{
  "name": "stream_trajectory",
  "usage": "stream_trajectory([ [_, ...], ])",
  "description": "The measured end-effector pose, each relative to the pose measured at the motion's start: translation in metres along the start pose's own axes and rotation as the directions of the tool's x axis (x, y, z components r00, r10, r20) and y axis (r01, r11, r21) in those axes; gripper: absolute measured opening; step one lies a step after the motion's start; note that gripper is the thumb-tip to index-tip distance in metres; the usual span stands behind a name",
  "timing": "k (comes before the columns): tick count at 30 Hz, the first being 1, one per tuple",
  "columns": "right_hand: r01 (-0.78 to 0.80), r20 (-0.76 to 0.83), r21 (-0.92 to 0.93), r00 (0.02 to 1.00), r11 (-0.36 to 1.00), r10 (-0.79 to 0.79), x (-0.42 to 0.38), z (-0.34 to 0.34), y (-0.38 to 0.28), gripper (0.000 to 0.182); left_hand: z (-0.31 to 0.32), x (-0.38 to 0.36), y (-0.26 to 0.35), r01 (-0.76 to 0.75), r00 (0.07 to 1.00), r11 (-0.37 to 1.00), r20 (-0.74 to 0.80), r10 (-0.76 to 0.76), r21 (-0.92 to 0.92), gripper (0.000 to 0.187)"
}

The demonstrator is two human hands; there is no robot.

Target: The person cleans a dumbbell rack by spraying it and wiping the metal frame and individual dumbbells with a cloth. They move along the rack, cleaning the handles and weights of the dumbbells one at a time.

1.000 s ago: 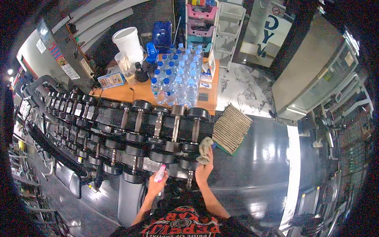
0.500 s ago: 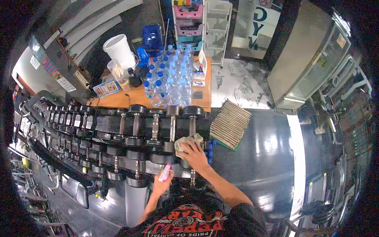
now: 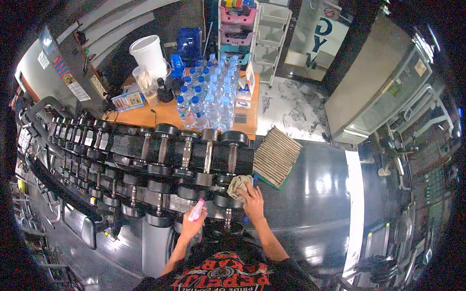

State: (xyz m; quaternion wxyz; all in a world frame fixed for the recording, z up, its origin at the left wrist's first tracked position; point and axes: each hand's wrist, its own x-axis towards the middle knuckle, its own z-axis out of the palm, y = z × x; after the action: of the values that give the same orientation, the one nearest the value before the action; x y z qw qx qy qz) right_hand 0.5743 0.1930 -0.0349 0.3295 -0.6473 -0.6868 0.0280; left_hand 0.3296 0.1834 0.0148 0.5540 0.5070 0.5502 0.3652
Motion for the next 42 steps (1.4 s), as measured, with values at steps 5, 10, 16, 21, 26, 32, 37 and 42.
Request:
stream_trajectory([
  [5, -0.153, -0.026, 0.212, 0.986, 0.965, 0.162, 0.006, 0.001, 0.001, 0.053, -0.004, -0.005, -0.007, 0.018, 1.0, 1.0, -0.007, -0.018, -0.004, 0.016],
  [10, -0.224, -0.102, 0.306, 0.959, 0.925, 0.266, 0.043, -0.004, -0.026, 0.058, -0.007, -0.011, -0.013, 0.012, 1.0, 0.999, -0.001, -0.011, 0.03, 0.016],
  [16, 0.157, 0.124, -0.134, 0.982, 0.978, -0.141, 0.059, 0.026, -0.06, 0.032, 0.007, -0.002, -0.016, -0.164, 0.986, 0.979, -0.004, 0.166, 0.123, 0.017],
  [21, 0.248, 0.173, -0.177, 0.961, 0.953, -0.217, 0.048, 0.01, -0.038, 0.03, 0.015, 0.004, -0.012, -0.226, 0.974, 0.97, 0.025, 0.225, 0.09, 0.018],
  [26, 0.067, 0.074, 0.094, 0.994, 0.993, -0.074, 0.009, 0.008, -0.002, 0.045, 0.006, 0.001, -0.001, -0.1, 0.995, 0.993, 0.02, 0.099, 0.062, 0.015],
  [32, -0.288, -0.094, 0.52, 0.916, 0.804, 0.389, -0.006, 0.02, -0.024, 0.047, 0.001, -0.003, -0.001, -0.018, 1.0, 1.0, -0.025, 0.018, -0.024, 0.015],
  [37, -0.467, -0.088, 0.608, 0.764, 0.642, 0.639, -0.033, 0.078, 0.008, 0.038, 0.006, -0.001, -0.002, -0.073, 0.997, 0.997, -0.019, 0.074, 0.034, 0.016],
  [42, -0.403, 0.283, 0.915, 0.671, 0.016, 0.686, -0.034, 0.082, 0.01, 0.037, 0.005, -0.002, -0.008, -0.068, 0.997, 0.997, 0.028, 0.068, 0.02, 0.018],
])
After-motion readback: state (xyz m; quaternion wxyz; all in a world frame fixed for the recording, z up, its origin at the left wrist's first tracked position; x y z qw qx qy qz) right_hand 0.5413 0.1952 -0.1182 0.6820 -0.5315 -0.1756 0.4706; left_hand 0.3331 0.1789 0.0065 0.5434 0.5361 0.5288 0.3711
